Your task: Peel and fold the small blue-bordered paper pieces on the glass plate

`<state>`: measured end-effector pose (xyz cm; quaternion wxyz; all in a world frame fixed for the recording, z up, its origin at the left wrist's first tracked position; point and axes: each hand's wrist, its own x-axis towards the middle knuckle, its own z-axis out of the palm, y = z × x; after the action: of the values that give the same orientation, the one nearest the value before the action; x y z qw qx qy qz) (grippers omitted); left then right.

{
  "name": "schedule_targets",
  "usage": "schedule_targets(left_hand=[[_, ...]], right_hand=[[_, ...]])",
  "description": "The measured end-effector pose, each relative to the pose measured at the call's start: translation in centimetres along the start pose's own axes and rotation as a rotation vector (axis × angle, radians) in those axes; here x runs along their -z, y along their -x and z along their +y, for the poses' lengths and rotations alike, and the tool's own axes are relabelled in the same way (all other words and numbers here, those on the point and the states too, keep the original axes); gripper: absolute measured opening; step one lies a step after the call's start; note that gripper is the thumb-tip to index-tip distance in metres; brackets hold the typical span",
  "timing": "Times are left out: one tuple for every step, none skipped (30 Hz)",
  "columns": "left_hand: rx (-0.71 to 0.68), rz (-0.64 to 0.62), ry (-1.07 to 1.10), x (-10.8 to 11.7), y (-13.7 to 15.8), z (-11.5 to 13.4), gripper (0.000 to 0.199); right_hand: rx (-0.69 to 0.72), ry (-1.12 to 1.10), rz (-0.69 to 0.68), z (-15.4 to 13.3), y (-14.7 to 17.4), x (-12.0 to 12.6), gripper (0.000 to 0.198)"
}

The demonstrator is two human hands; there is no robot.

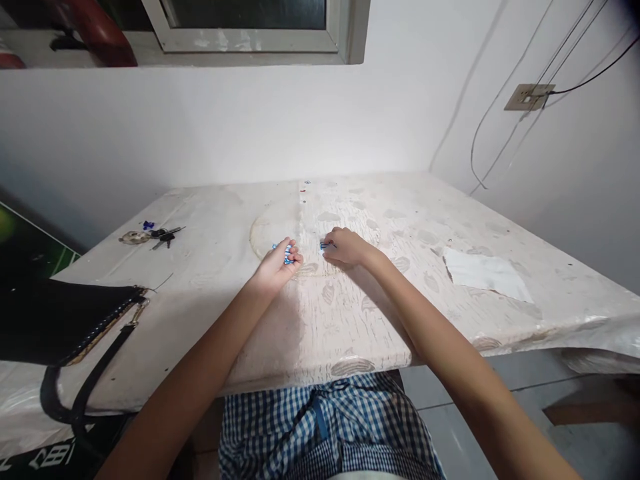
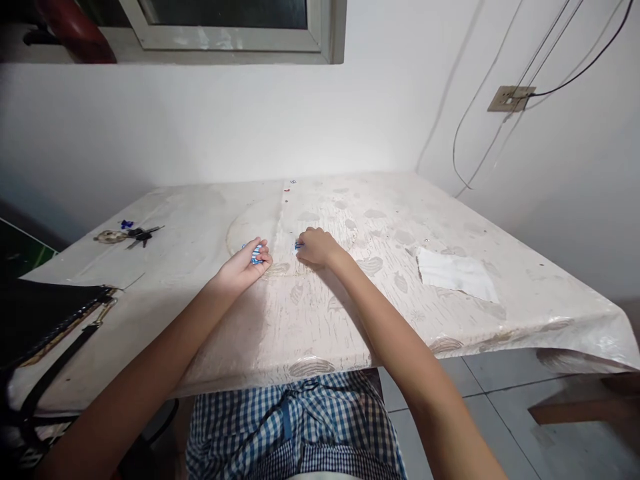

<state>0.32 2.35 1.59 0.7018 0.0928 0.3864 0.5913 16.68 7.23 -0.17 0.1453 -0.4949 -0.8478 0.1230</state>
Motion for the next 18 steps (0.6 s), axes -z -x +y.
schedule_targets(left_hand=[[-0.004, -0.003, -0.002, 0.0, 0.0, 0.0, 0.015], [-0.009, -0.008, -0.005, 0.1, -0.1, 0.0, 0.015], [-0.013, -0.011, -0.009, 0.2, -0.2, 0.0, 0.015], [-0.019, -0.014, -0.013, 0.2, -0.2, 0.0, 0.015], [-0.026, -0.016, -0.017, 0.3, -0.3, 0.1, 0.014], [-0.031, -0.018, -0.021, 0.3, -0.3, 0.1, 0.014], [-0.032, -0.02, -0.026, 0.3, -0.3, 0.2, 0.013], [-0.032, -0.02, -0.03, 0.4, -0.3, 0.2, 0.013], [-0.026, -0.02, -0.034, 0.4, -0.4, 0.3, 0.012], [-0.016, -0.021, -0.036, 0.4, -0.3, 0.4, 0.012], [0.001, -0.024, -0.039, 0.4, -0.3, 0.4, 0.011], [0.019, -0.031, -0.044, 0.4, -0.3, 0.5, 0.011], [0.036, -0.043, -0.049, 0.5, -0.3, 0.5, 0.01], [0.052, -0.055, -0.056, 0.5, -0.4, 0.5, 0.01], [0.066, -0.067, -0.063, 0.6, -0.4, 0.4, 0.01], [0.077, -0.078, -0.07, 0.6, -0.4, 0.4, 0.011], [0.084, -0.086, -0.076, 0.7, -0.5, 0.3, 0.012], [0.09, -0.091, -0.083, 0.7, -0.5, 0.2, 0.013]], right_hand=[[-0.001, -0.004, -0.02, -0.1, 0.0, 0.1, 0.021], [-0.008, -0.015, -0.044, -0.1, 0.0, 0.2, 0.019], [-0.02, -0.033, -0.064, -0.2, 0.0, 0.3, 0.019], [-0.032, -0.055, -0.074, -0.1, -0.1, 0.4, 0.02], [-0.041, -0.079, -0.072, 0.0, -0.2, 0.3, 0.021], [-0.044, -0.104, -0.06, 0.1, -0.3, 0.3, 0.022], [-0.038, -0.131, -0.042, 0.3, -0.4, 0.2, 0.022], [-0.026, -0.163, -0.022, 0.5, -0.4, 0.1, 0.02], [-0.009, -0.204, 0.0, 0.7, -0.5, -0.1, 0.018], [0.007, -0.259, 0.021, 0.8, -0.6, -0.1, 0.016], [0.018, -0.325, 0.041, 0.9, -0.7, -0.2, 0.015], [0.02, -0.397, 0.058, 0.9, -0.7, -0.1, 0.015], [0.012, -0.466, 0.076, 0.8, -0.7, 0.0, 0.016], [0.0, -0.526, 0.099, 0.5, -0.6, 0.1, 0.017], [-0.007, -0.569, 0.131, 0.1, -0.5, 0.2, 0.02], [-0.002, -0.594, 0.174, -0.4, -0.4, 0.3, 0.024], [0.023, -0.598, 0.23, -1.0, -0.2, 0.4, 0.028], [0.068, -0.576, 0.296, -1.7, 0.0, 0.4, 0.031]])
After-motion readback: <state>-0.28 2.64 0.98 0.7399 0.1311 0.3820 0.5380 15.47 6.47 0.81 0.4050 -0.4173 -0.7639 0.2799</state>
